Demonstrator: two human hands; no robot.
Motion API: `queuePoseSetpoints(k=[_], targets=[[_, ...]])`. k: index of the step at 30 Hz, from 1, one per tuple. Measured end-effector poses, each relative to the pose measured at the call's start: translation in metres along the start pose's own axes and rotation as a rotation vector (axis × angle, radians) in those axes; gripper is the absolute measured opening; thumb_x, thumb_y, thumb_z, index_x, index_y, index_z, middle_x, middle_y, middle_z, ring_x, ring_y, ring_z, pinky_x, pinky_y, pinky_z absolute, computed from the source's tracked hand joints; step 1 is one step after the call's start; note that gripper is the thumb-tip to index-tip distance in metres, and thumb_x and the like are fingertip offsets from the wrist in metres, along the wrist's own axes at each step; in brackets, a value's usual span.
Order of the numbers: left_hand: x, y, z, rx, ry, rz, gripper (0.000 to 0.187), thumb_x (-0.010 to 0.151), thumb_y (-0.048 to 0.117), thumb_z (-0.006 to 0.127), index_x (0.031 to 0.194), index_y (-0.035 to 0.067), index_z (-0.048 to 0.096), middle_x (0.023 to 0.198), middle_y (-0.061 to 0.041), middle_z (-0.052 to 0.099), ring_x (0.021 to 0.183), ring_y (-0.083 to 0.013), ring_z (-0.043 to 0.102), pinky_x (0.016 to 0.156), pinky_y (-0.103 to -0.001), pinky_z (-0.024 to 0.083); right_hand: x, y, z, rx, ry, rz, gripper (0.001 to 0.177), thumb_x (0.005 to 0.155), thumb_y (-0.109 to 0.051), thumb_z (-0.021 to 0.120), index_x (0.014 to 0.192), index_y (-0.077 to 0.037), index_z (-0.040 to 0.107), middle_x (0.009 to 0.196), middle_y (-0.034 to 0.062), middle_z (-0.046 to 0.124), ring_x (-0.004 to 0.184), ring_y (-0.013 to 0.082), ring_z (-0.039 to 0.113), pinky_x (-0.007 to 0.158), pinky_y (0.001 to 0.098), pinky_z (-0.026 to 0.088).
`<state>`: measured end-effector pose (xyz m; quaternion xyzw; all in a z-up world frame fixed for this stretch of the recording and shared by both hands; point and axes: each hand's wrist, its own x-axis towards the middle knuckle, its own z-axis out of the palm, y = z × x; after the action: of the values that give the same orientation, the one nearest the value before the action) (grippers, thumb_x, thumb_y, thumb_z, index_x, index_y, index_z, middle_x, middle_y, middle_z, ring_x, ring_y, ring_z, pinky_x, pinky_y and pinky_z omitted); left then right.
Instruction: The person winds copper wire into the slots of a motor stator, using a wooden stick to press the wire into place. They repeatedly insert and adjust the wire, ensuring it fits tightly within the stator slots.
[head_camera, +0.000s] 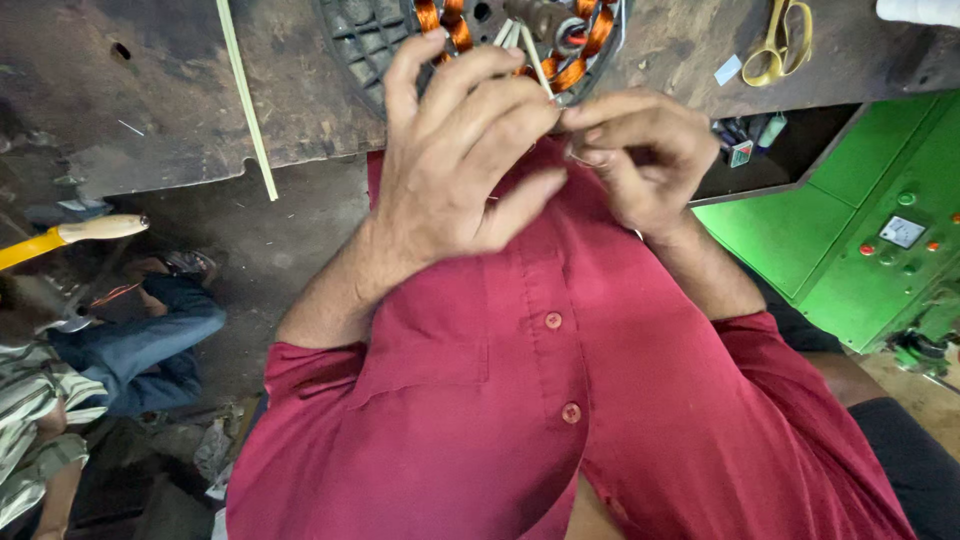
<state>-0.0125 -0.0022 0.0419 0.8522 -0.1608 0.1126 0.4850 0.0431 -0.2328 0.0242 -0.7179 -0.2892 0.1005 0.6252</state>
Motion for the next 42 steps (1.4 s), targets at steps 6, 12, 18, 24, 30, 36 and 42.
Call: queuePoseSetpoints(k=[6,12,18,24,30,36,42], targets=[[0.004,-0.019,0.012,0.198,-0.019,0.135,0.024,0.092,0.004,0.072,0.116,0.006,0.069,0.116,-0.002,0.062,0.121,-0.0235,0.057,0.119,-0.052,0.036,-0.027,0.013,-0.009,0.452,0.147,0.320,0.015,0.106,-0.006,0.073,0.118,-0.003,0.065,0.087,0.0108,0.065,0.066,0.0142,0.058,0.058,0.0231,0.047],[0.000,-0.022,0.018,0.216,-0.066,0.143,0.020,0.099,0.005,0.072,0.119,0.005,0.069,0.110,-0.002,0.060,0.120,-0.0235,0.055,0.121,-0.053,0.038,-0.015,-0.029,-0.011,-0.538,-0.070,0.174,0.015,0.097,0.003,0.081,0.109,0.001,0.072,0.092,0.0088,0.063,0.071,0.0169,0.060,0.064,0.0282,0.047],[0.007,-0.028,0.018,0.157,-0.062,0.145,0.018,0.097,0.005,0.071,0.114,0.009,0.070,0.113,0.000,0.061,0.116,-0.0222,0.055,0.118,-0.050,0.038,0.032,-0.031,-0.010,-0.540,-0.022,-0.150,0.022,0.090,0.007,0.083,0.104,-0.002,0.068,0.081,0.0075,0.065,0.067,0.0215,0.056,0.060,0.0359,0.042],[0.017,-0.026,0.014,0.133,-0.054,0.095,0.014,0.098,0.008,0.074,0.111,0.012,0.071,0.109,0.002,0.059,0.115,-0.0204,0.055,0.119,-0.048,0.036,0.016,0.012,-0.003,-0.457,-0.045,-0.364,0.028,0.093,0.008,0.080,0.108,0.001,0.058,0.084,0.0124,0.066,0.067,0.0269,0.057,0.057,0.0382,0.042],[0.010,-0.033,0.016,0.127,-0.036,0.139,0.014,0.096,0.010,0.075,0.109,0.013,0.071,0.115,0.001,0.059,0.117,-0.0215,0.054,0.122,-0.049,0.032,0.017,0.007,-0.006,-0.399,-0.038,-0.238,0.021,0.091,0.008,0.081,0.104,-0.001,0.067,0.087,0.0087,0.069,0.067,0.0217,0.055,0.056,0.0363,0.041],[-0.004,-0.034,0.020,0.110,-0.104,0.111,0.015,0.097,0.013,0.074,0.111,0.015,0.072,0.109,0.002,0.057,0.116,-0.0202,0.053,0.126,-0.047,0.028,0.020,-0.010,0.001,-0.356,-0.015,-0.032,0.009,0.088,0.003,0.086,0.092,0.001,0.078,0.075,0.0069,0.061,0.060,0.0175,0.051,0.056,0.0345,0.037],[0.000,-0.030,0.018,0.068,-0.094,0.115,0.014,0.098,0.013,0.073,0.111,0.015,0.071,0.107,0.002,0.056,0.117,-0.0198,0.053,0.125,-0.047,0.027,-0.013,0.010,-0.010,-0.463,-0.001,-0.024,0.017,0.085,0.001,0.084,0.077,-0.002,0.069,0.070,0.0092,0.055,0.063,0.0245,0.050,0.057,0.0361,0.037]])
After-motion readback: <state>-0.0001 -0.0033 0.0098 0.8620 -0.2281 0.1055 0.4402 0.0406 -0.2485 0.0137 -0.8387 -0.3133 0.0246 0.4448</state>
